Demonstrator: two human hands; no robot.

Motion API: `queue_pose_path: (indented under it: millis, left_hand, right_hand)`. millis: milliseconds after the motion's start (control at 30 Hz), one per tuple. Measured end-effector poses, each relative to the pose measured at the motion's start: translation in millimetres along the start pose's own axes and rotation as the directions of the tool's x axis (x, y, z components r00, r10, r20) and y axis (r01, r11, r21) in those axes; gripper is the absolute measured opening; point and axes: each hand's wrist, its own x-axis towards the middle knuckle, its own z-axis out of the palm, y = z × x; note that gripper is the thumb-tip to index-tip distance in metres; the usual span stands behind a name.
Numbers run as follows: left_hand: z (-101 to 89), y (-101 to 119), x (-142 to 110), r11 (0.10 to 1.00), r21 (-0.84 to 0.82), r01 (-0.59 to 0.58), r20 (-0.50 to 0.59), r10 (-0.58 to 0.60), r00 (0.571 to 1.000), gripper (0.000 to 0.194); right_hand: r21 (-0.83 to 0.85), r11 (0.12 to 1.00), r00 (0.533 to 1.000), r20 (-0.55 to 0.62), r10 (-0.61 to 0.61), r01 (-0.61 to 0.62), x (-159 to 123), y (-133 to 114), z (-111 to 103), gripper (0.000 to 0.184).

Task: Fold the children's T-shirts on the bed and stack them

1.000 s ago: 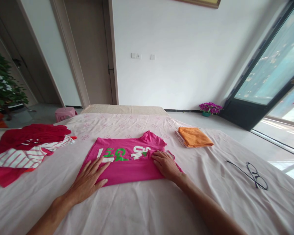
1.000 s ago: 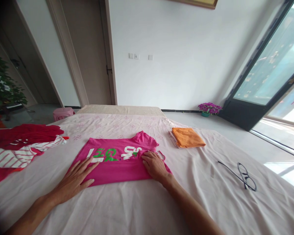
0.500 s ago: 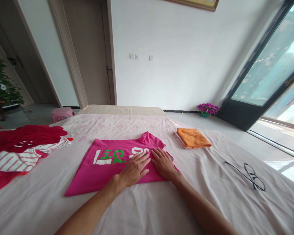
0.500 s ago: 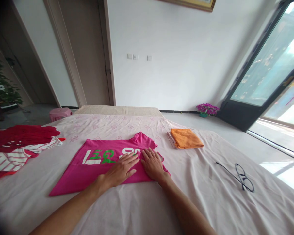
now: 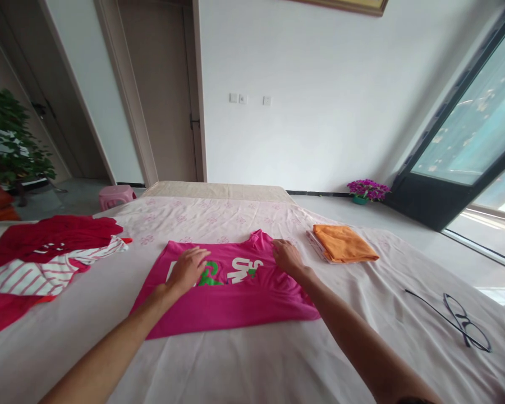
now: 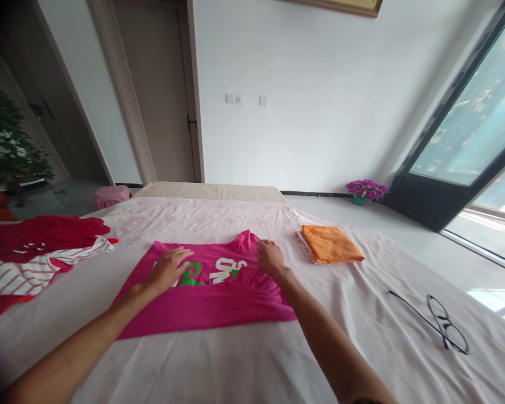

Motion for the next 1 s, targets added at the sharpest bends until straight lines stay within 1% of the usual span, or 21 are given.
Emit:
queue_pose_path:
  millis: [33, 100, 133, 200, 267, 333, 433, 467, 533, 600, 633, 667, 733, 800, 833, 867, 933, 1000]
  left_hand:
    - [-5.0, -20, 3, 0.998, 0.049, 0.048, -0.019, -0.047, 0.999, 0.04]
    - [-14.5, -55, 8, 0.985, 0.136, 0.107, -0.035, -0.103, 0.994, 0.045]
    - [-18.5, -69, 8, 0.977, 0.175, 0.125, -0.031, -0.121, 0.992, 0.046]
    - [-23.7, -89, 8, 0.958, 0.243, 0.153, -0.009, -0.156, 0.988, 0.048]
    - [-24.9, -102, 7, 0.943, 0.288, 0.169, 0.016, -0.181, 0.983, 0.051]
    - [-23.3, -110, 8, 0.938, 0.301, 0.17, 0.042, -0.191, 0.981, 0.057]
    - [-21.4, -117, 11, 0.942, 0.282, 0.18, 0.098, -0.214, 0.972, 0.064]
    - [-22.1, -118, 12, 0.943, 0.276, 0.187, 0.114, -0.225, 0.968, 0.063]
    - [-26.2, -118, 14, 0.944, 0.268, 0.191, 0.13, -0.232, 0.964, 0.054]
    - [-34.1, -115, 15, 0.95, 0.261, 0.174, 0.135, -0.215, 0.967, 0.038]
    - [-39.4, -113, 14, 0.952, 0.256, 0.165, 0.134, -0.204, 0.97, 0.031]
    - [-45.2, -111, 12, 0.954, 0.254, 0.159, 0.129, -0.197, 0.972, 0.026]
    - [-57.6, -107, 3, 0.959, 0.242, 0.145, 0.09, -0.171, 0.981, 0.021]
    - [-68.8, -104, -14, 0.973, 0.196, 0.122, 0.035, -0.132, 0.991, 0.02]
    - [-73.0, -101, -25, 0.981, 0.157, 0.113, 0.019, -0.117, 0.993, 0.019]
    - [-76.0, -98, -37, 0.988, 0.112, 0.107, 0.015, -0.11, 0.994, 0.019]
    - [-77.9, -90, -62, 0.994, 0.03, 0.103, 0.048, -0.105, 0.993, 0.022]
    - [-75.2, -79, -83, 0.996, -0.023, 0.087, 0.08, -0.085, 0.993, 0.025]
  right_hand:
    - [0.006, 1.0, 1.0, 0.016, 0.02, -0.02, 11, -2, 2, 0.044]
    - [0.009, 0.998, 0.998, 0.035, 0.056, -0.056, 32, -5, 6, 0.047]
    - [0.007, 0.997, 0.997, 0.037, 0.074, -0.074, 41, -6, 9, 0.048]
    - [-0.003, 0.993, 0.992, 0.046, 0.119, -0.119, 55, -6, 15, 0.048]
    - [-0.014, 0.986, 0.984, 0.06, 0.166, -0.166, 64, -3, 20, 0.045]
    - [-0.017, 0.981, 0.979, 0.073, 0.193, -0.192, 69, 1, 23, 0.037]
    - [0.004, 0.982, 0.98, 0.075, 0.186, -0.186, 69, 5, 23, 0.026]
    - [0.016, 0.984, 0.982, 0.067, 0.175, -0.176, 68, 6, 21, 0.025]
    - [0.043, 0.988, 0.989, 0.031, 0.145, -0.146, 64, 6, 14, 0.028]
    - [0.106, 0.992, 0.996, -0.057, 0.069, -0.063, 57, 7, 4, 0.029]
    - [0.151, 0.988, 0.993, -0.12, 0.01, 0.008, 51, 8, -2, 0.027]
    - [0.2, 0.975, 0.98, -0.19, -0.061, 0.1, 44, 9, -8, 0.025]
    - [0.278, 0.914, 0.928, -0.312, -0.204, 0.294, 23, 12, -20, 0.02]
    - [0.308, 0.855, 0.884, -0.358, -0.302, 0.417, -6, 15, -28, 0.019]
    - [0.313, 0.84, 0.875, -0.355, -0.33, 0.444, -22, 16, -31, 0.02]
    - [0.311, 0.837, 0.877, -0.331, -0.348, 0.45, -38, 17, -32, 0.022]
    - [0.278, 0.86, 0.898, -0.242, -0.368, 0.428, -67, 18, -29, 0.031]
    - [0.219, 0.888, 0.914, -0.132, -0.384, 0.405, -88, 19, -23, 0.047]
